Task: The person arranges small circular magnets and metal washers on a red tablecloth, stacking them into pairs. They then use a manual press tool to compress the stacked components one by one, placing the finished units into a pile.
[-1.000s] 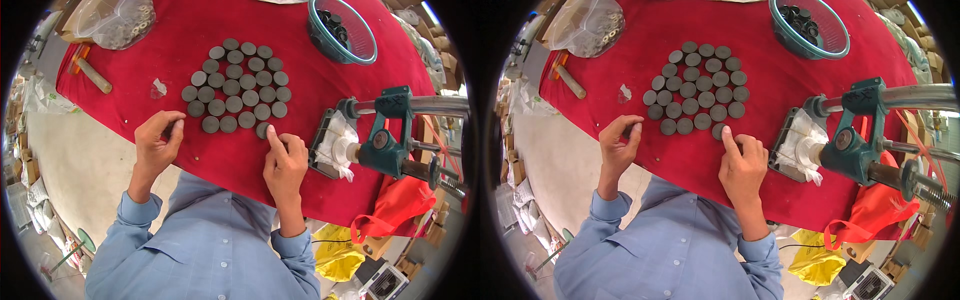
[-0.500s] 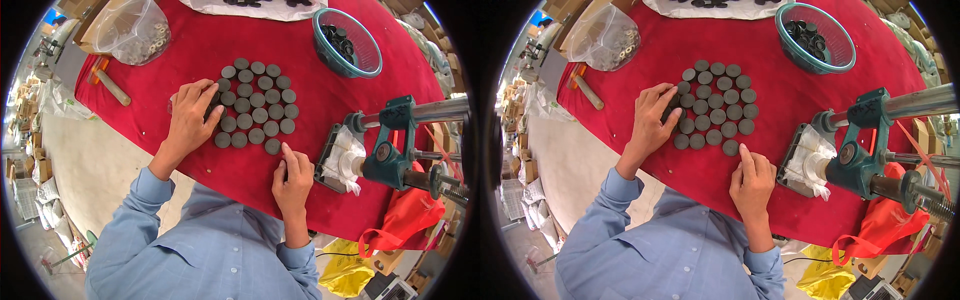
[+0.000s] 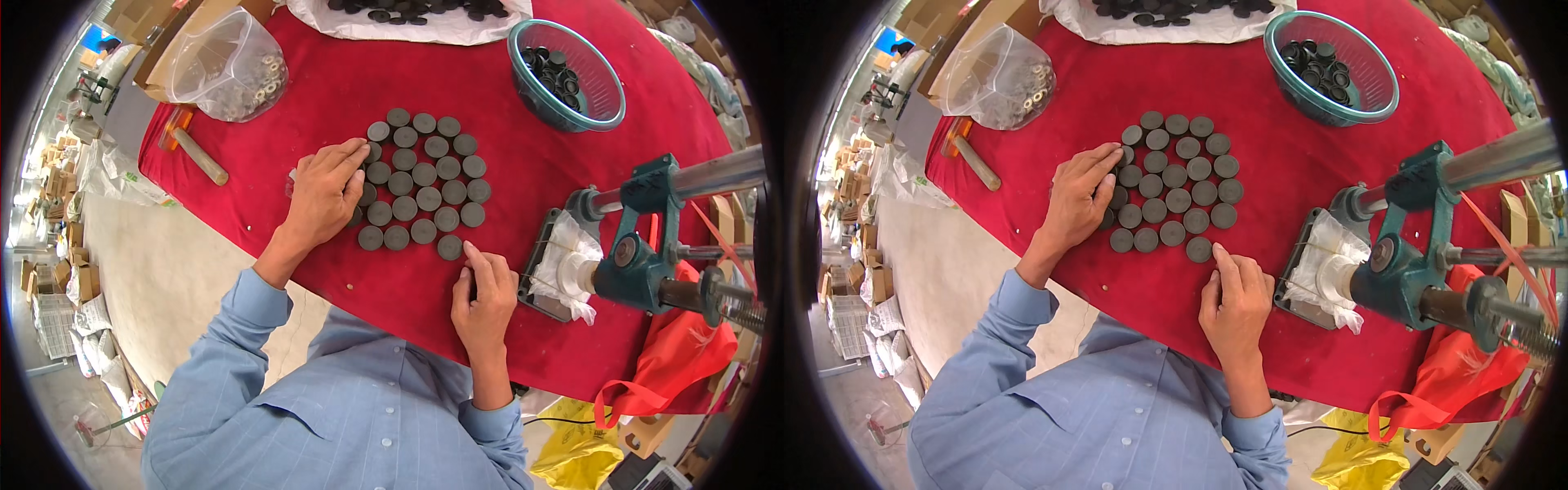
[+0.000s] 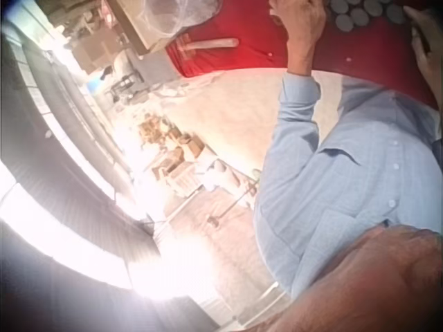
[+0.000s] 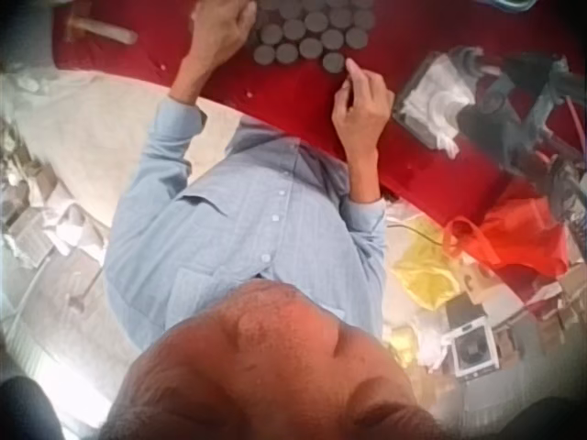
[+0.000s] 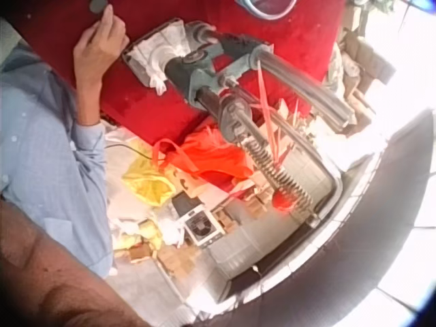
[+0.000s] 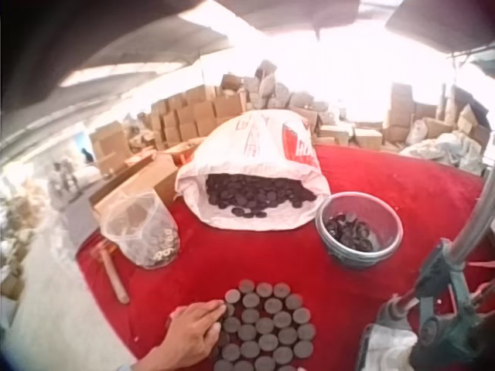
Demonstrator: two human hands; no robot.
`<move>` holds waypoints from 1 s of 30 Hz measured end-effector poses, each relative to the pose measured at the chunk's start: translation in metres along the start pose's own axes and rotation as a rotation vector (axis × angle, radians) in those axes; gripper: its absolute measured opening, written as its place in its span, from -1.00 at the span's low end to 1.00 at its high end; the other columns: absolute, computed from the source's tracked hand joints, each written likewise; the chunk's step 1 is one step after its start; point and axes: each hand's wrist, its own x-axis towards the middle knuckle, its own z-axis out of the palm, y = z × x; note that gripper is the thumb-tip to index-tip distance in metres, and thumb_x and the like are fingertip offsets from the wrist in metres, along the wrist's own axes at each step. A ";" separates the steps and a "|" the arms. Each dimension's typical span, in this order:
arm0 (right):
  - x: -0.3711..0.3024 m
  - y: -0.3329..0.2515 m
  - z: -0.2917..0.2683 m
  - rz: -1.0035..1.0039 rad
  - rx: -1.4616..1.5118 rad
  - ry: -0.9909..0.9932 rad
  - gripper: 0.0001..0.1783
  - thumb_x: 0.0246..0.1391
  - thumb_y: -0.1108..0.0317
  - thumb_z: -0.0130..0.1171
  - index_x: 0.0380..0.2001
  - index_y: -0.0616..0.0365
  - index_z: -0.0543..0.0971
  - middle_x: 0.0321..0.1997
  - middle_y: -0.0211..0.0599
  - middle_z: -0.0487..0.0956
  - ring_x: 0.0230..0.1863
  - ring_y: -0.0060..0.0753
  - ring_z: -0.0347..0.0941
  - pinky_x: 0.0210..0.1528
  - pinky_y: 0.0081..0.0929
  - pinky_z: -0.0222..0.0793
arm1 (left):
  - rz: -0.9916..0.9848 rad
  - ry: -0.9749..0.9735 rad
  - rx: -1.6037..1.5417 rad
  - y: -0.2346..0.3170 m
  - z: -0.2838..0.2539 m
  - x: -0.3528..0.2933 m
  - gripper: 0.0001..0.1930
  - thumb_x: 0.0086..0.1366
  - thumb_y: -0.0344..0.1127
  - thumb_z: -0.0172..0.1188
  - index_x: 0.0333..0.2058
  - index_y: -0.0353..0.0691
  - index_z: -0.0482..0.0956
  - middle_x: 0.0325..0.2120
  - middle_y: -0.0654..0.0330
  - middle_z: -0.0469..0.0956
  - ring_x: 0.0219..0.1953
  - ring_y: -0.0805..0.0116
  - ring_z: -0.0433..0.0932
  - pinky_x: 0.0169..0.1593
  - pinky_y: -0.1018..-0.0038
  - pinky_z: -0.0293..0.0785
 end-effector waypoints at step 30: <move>-0.002 0.002 -0.004 -0.049 0.039 0.043 -0.56 0.06 0.59 0.30 0.06 0.22 0.66 -0.17 -0.24 0.61 -0.16 -0.15 0.57 -0.08 -0.18 0.40 | 0.056 -0.043 -0.009 0.004 0.014 0.037 -0.56 0.47 -0.28 0.19 0.22 -0.41 0.58 0.23 -0.09 0.57 0.24 -0.06 0.55 0.31 0.10 0.45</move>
